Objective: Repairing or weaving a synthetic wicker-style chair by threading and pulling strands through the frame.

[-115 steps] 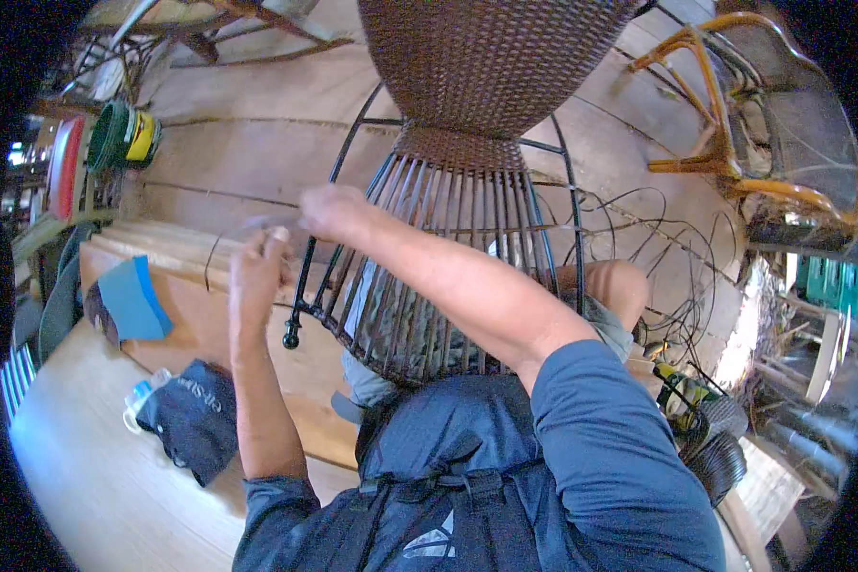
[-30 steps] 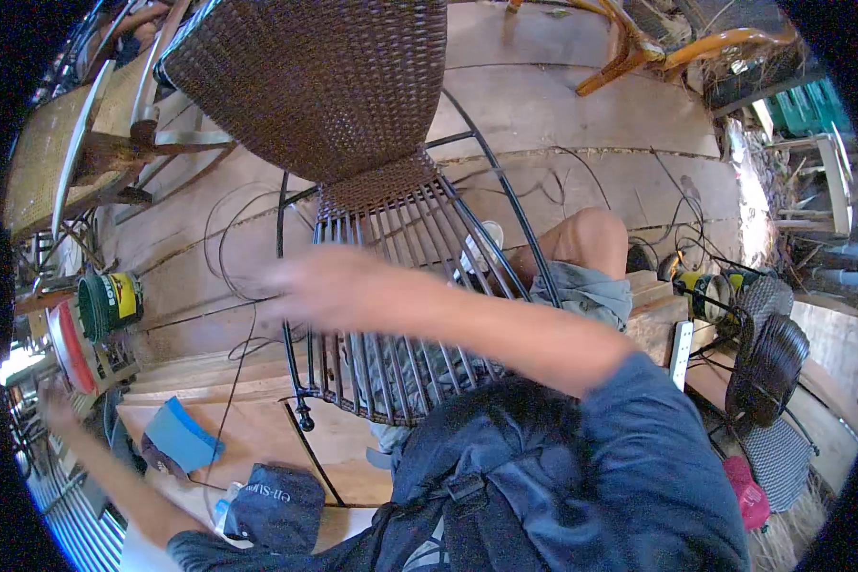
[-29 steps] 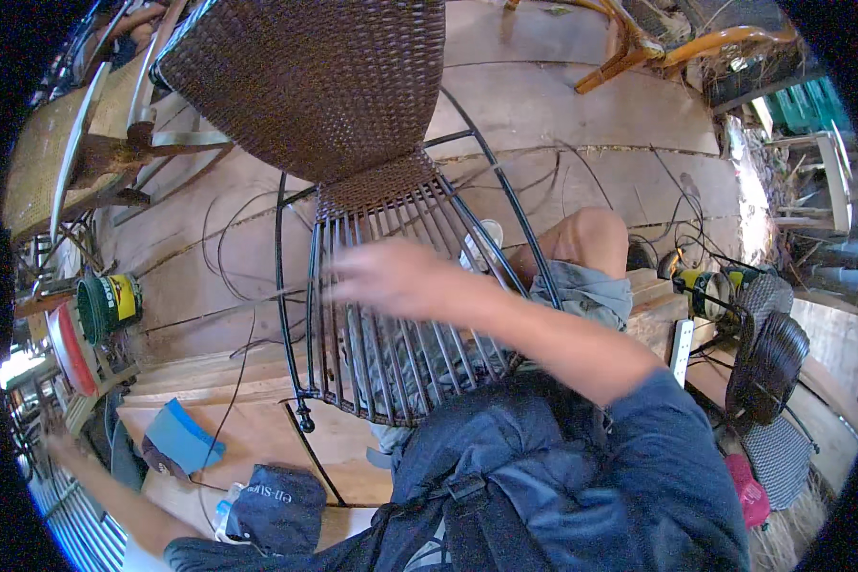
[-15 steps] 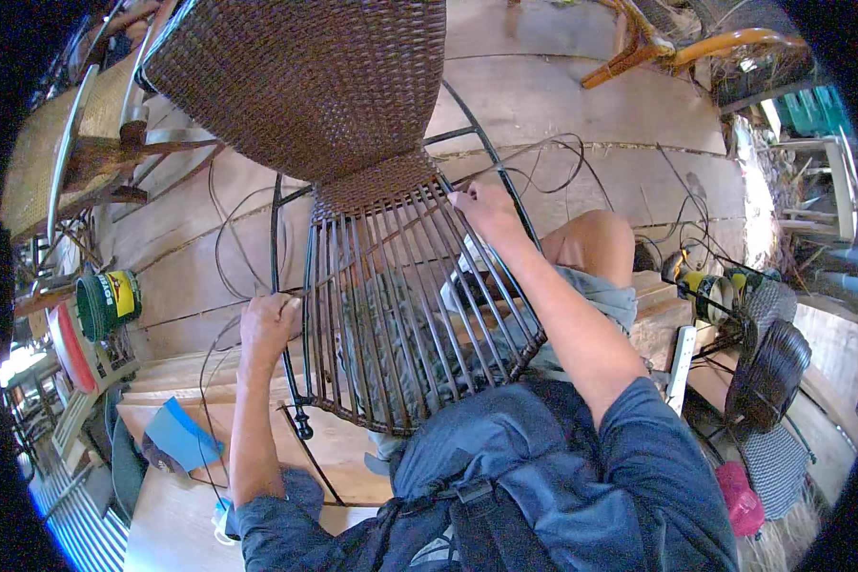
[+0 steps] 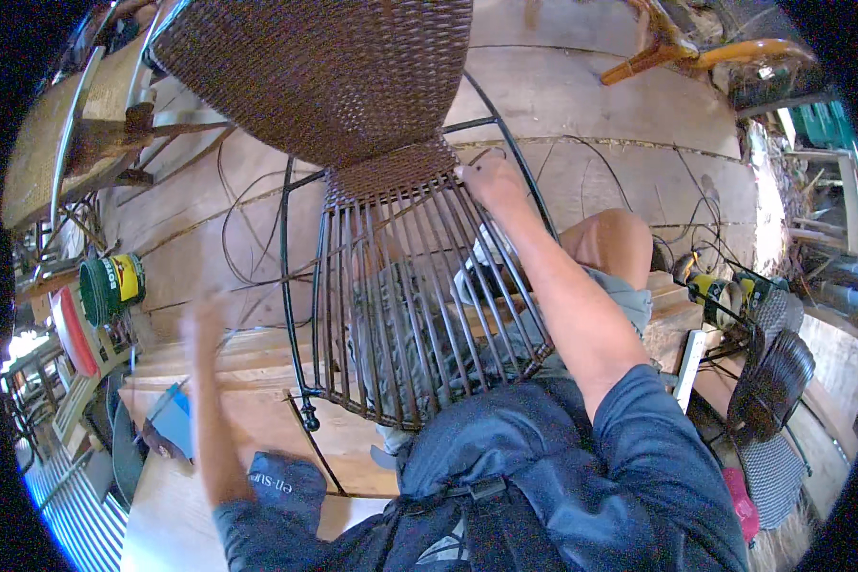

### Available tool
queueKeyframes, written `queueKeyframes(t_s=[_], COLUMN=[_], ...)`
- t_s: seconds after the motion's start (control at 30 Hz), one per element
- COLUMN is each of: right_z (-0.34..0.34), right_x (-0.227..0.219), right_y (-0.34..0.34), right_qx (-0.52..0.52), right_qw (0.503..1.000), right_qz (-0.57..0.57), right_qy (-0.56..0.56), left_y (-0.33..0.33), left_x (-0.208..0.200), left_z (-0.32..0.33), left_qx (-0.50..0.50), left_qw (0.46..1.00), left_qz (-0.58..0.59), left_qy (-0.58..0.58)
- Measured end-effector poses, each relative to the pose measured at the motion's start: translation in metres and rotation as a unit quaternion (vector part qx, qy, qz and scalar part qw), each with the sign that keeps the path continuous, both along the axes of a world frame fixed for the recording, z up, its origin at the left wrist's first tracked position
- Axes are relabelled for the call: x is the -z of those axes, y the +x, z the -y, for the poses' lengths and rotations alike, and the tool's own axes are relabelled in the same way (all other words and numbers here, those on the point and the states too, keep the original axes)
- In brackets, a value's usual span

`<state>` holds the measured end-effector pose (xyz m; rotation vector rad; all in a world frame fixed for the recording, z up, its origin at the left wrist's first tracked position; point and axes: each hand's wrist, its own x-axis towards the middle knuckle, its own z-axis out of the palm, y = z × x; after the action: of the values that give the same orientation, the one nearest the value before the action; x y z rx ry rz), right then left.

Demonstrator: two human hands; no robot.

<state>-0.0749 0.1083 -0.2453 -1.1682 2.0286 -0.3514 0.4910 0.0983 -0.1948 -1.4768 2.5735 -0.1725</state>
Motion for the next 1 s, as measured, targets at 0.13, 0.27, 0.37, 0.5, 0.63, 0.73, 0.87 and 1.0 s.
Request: queueKeyframes(t_s=[0.13,0.27,0.37,0.5,0.63,0.73,0.87,1.0], right_z=[-0.002,0.001,-0.002,-0.003,-0.005,-0.007,-0.004,-0.005], right_x=[0.044,0.013,0.023,0.015,0.046,0.045,-0.009,-0.022], right_y=[-0.031,0.005,-0.001,0.008,-0.011,-0.007,0.018,0.013], right_qx=[0.049,0.053,0.078,0.12,0.153,0.193,0.17,0.18], right_qw=[0.999,0.999,0.996,0.992,0.988,0.976,0.985,0.977], right_qz=[-0.02,0.006,-0.043,0.017,0.026,0.051,0.024,0.115], right_qy=[0.01,0.008,-0.023,-0.026,-0.021,-0.089,0.006,0.008], left_y=[-0.218,-0.198,-0.168,-0.112,-0.103,-0.105,-0.072,-0.132], left_x=[-0.018,-0.016,0.0,0.061,0.094,0.081,0.09,0.046], left_z=[-0.003,0.018,0.069,0.092,0.097,0.095,0.096,0.08], left_qx=[-0.106,-0.178,-0.288,-0.353,-0.377,-0.386,-0.297,-0.19], left_qw=[0.947,0.938,0.941,0.931,0.915,0.915,0.938,0.972], left_qz=[-0.206,-0.078,-0.039,-0.083,-0.131,-0.06,0.056,0.057], left_qy=[0.222,0.288,0.172,0.042,0.048,0.098,0.17,0.123])
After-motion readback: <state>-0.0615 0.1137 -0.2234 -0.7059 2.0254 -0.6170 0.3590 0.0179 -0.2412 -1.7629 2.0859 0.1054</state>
